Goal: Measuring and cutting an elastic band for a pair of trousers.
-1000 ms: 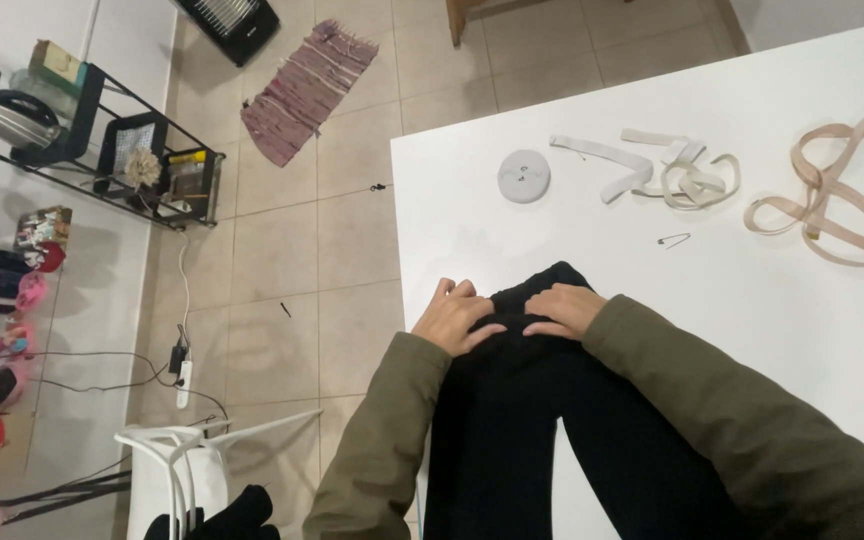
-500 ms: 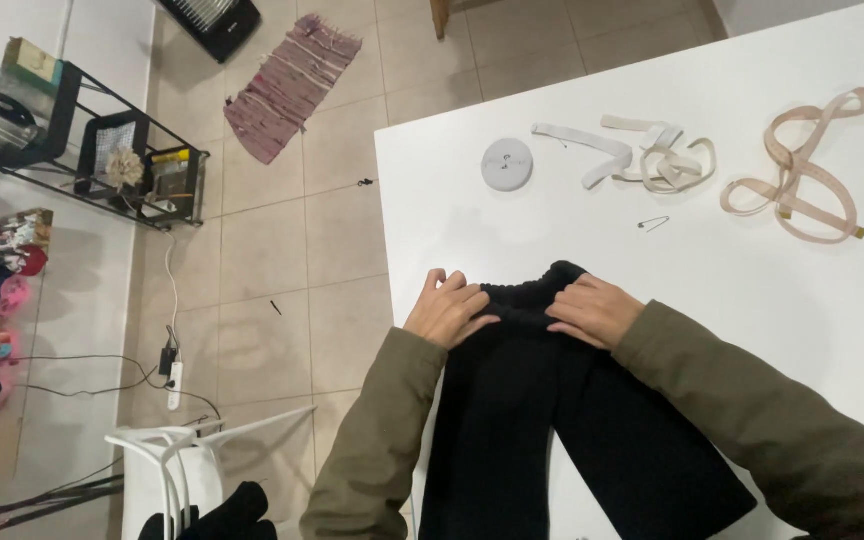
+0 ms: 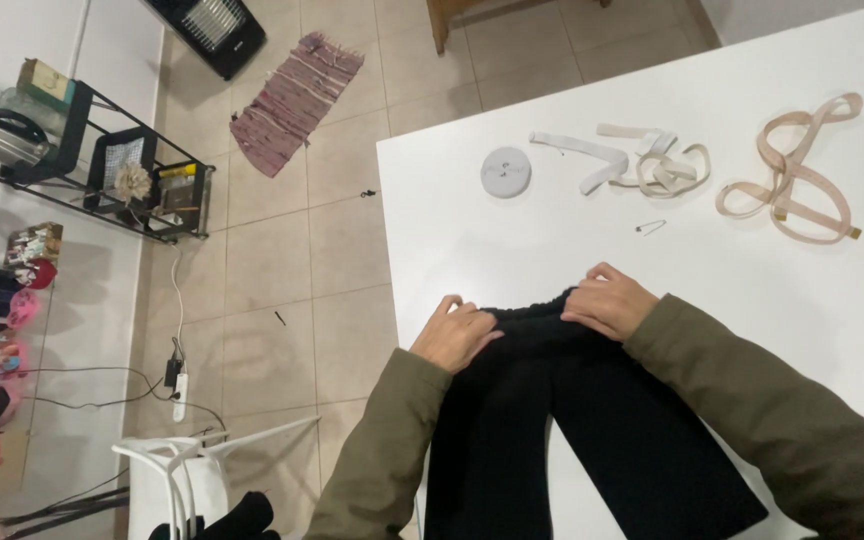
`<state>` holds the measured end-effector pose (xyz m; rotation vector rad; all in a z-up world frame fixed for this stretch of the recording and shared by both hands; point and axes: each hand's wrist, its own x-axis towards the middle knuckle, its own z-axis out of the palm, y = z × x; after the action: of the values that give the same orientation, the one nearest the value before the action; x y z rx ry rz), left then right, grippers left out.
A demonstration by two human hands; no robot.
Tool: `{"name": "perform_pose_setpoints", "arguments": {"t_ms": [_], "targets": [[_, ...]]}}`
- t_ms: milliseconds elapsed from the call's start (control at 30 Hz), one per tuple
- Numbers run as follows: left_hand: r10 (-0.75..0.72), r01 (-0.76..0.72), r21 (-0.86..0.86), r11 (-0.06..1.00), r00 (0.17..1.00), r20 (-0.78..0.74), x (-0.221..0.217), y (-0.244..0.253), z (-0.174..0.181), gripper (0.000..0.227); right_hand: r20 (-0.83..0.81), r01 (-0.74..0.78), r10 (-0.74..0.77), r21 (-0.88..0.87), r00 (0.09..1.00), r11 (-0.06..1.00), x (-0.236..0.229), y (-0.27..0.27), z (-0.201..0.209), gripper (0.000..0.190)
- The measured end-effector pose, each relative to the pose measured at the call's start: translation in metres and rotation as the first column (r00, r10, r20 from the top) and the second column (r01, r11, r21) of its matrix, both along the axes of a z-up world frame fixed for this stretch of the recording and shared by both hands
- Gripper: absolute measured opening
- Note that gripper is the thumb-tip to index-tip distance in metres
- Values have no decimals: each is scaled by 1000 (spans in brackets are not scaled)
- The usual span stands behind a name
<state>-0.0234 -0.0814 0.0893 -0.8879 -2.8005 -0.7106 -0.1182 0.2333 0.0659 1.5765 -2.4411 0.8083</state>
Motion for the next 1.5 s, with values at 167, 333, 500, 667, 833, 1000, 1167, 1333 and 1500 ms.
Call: {"name": "perform_pose_setpoints", "arguments": {"t_ms": [167,333,500,667,833,1000,1167,1333,1500], "targets": [[18,-1,123,992,990,-137,3,40,62,26,20,-63,63,-28,998,998,14,-25,44,19],[27,-41,194,980,997,75,17,60,38,15,87,-87,88,-22,992,996,12,-24,47,24],[-75,14,410,912,988,132,27,46,50,14,97,-98,86,120,991,988,-11,2,49,23],[-31,-94,403,910,956,293,34,33,62,18,14,-67,66,105,998,992,-5,-4,62,25],[74,-132,302,944,978,196,45,67,78,28,9,-181,182,-63,983,982,28,-34,75,24],[9,-146,496,856,964,267,57,67,83,17,164,-326,359,-194,919,925,15,-29,90,18],[-19,-183,579,795,945,325,68,57,85,19,247,-227,259,-150,934,962,16,-27,76,18],[299,-239,426,872,951,-80,86,68,76,17,352,-199,261,-202,899,959,52,-38,74,20],[457,-801,472,368,598,658,127,105,15,16,370,78,81,-395,926,915,90,-40,52,17]]}}
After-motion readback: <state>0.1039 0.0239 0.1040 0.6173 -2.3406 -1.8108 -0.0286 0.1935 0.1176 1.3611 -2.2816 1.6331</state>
